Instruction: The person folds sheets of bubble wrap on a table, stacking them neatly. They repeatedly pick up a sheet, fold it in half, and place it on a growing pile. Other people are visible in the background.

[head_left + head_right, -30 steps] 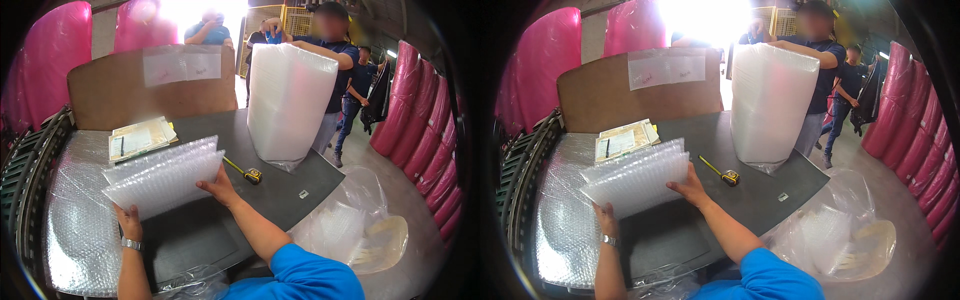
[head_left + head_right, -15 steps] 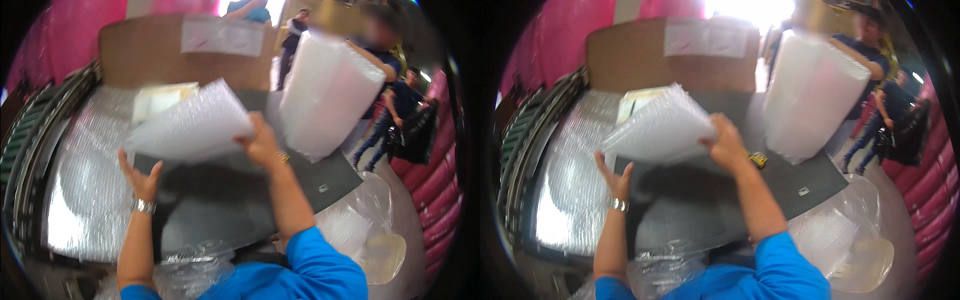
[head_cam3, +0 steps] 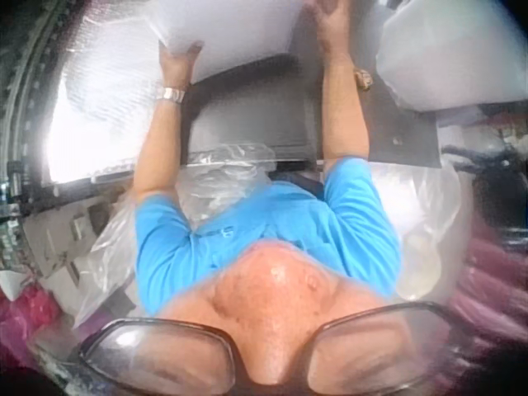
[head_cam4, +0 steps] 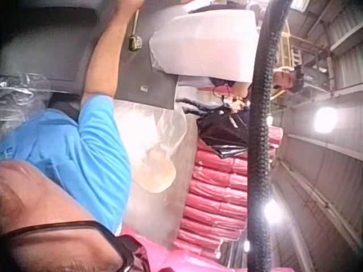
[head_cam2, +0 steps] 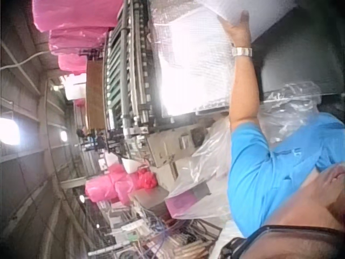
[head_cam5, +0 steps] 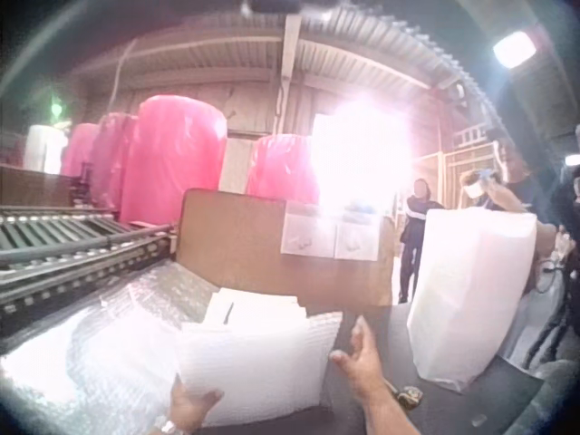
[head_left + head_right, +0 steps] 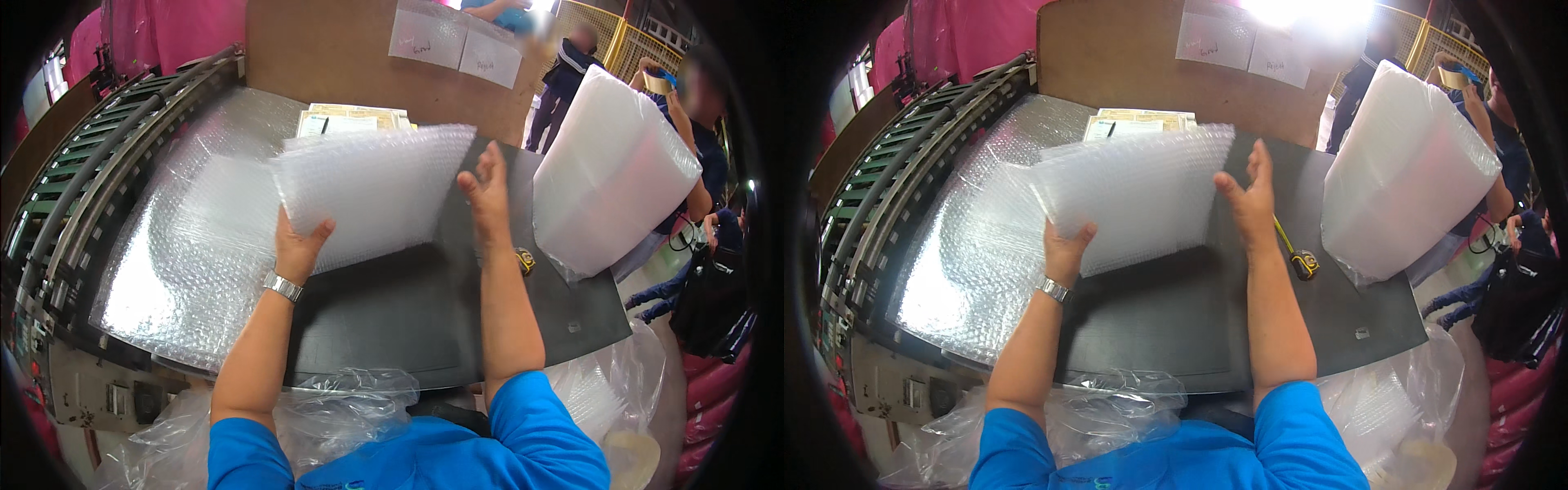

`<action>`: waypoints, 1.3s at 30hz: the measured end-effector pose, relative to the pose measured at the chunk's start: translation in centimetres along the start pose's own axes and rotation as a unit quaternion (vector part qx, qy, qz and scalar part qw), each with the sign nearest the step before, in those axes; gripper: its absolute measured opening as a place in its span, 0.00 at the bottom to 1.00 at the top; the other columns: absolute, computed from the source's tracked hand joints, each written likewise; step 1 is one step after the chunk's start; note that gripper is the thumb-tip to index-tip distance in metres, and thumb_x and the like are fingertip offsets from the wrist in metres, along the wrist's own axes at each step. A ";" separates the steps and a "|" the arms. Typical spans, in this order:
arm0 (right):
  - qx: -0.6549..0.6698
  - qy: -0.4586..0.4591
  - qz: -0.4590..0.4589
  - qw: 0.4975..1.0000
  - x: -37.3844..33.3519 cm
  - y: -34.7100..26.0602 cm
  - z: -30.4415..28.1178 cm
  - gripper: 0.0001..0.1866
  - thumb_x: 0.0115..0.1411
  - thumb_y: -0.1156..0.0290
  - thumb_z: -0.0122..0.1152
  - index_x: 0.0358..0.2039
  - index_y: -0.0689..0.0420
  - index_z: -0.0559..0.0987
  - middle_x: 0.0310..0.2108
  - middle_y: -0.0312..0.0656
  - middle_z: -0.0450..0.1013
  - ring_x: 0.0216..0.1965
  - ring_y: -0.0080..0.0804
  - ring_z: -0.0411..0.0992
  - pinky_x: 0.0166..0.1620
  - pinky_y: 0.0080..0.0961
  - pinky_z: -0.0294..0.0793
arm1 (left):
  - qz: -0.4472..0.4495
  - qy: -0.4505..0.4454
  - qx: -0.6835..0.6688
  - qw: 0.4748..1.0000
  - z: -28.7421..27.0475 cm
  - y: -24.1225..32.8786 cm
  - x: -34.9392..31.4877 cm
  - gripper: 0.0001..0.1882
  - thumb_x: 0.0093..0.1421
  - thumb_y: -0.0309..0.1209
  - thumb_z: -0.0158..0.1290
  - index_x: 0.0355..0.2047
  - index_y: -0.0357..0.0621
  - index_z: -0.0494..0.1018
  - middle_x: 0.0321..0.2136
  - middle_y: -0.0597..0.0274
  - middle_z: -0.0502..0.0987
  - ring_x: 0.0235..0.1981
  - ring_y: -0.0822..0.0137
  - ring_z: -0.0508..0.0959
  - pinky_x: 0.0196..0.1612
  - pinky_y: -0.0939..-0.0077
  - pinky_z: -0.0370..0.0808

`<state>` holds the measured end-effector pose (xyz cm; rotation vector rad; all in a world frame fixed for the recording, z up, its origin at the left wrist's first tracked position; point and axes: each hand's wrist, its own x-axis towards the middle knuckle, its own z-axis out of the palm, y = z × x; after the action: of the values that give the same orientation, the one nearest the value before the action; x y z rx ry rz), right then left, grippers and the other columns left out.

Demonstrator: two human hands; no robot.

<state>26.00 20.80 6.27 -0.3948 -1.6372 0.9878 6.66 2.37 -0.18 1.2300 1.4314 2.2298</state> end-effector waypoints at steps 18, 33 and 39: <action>0.027 0.025 0.144 0.989 -6.1 6.7 1.6 0.37 0.49 0.56 0.62 0.54 0.57 0.56 0.53 0.46 0.55 0.55 0.37 0.53 0.56 0.32 0.50 | -0.036 -0.053 0.128 0.990 0.9 -2.4 -1.6 0.23 0.47 0.32 0.58 0.41 0.39 0.64 0.34 0.56 0.74 0.35 0.67 0.73 0.39 0.74 0.69; 0.223 0.001 0.095 0.970 -2.6 -1.2 1.5 0.21 0.54 0.71 0.54 0.49 0.58 0.64 0.46 0.39 0.62 0.48 0.27 0.60 0.49 0.23 0.61 | 0.075 0.014 0.229 0.970 0.5 -1.9 -1.5 0.17 0.49 0.34 0.56 0.34 0.40 0.63 0.21 0.54 0.73 0.21 0.63 0.75 0.25 0.73 0.70; 0.373 -0.085 0.122 0.916 -1.2 -1.0 0.7 0.11 0.55 0.75 0.53 0.40 0.60 0.70 0.35 0.37 0.67 0.37 0.22 0.64 0.44 0.19 0.63 | 0.091 -0.022 0.248 0.964 0.4 -2.5 -1.8 0.17 0.49 0.34 0.56 0.34 0.41 0.64 0.21 0.55 0.73 0.23 0.62 0.75 0.26 0.72 0.70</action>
<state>25.95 19.11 6.22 0.0160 -1.2449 1.7818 7.50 2.86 -3.08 1.6024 2.0108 1.9921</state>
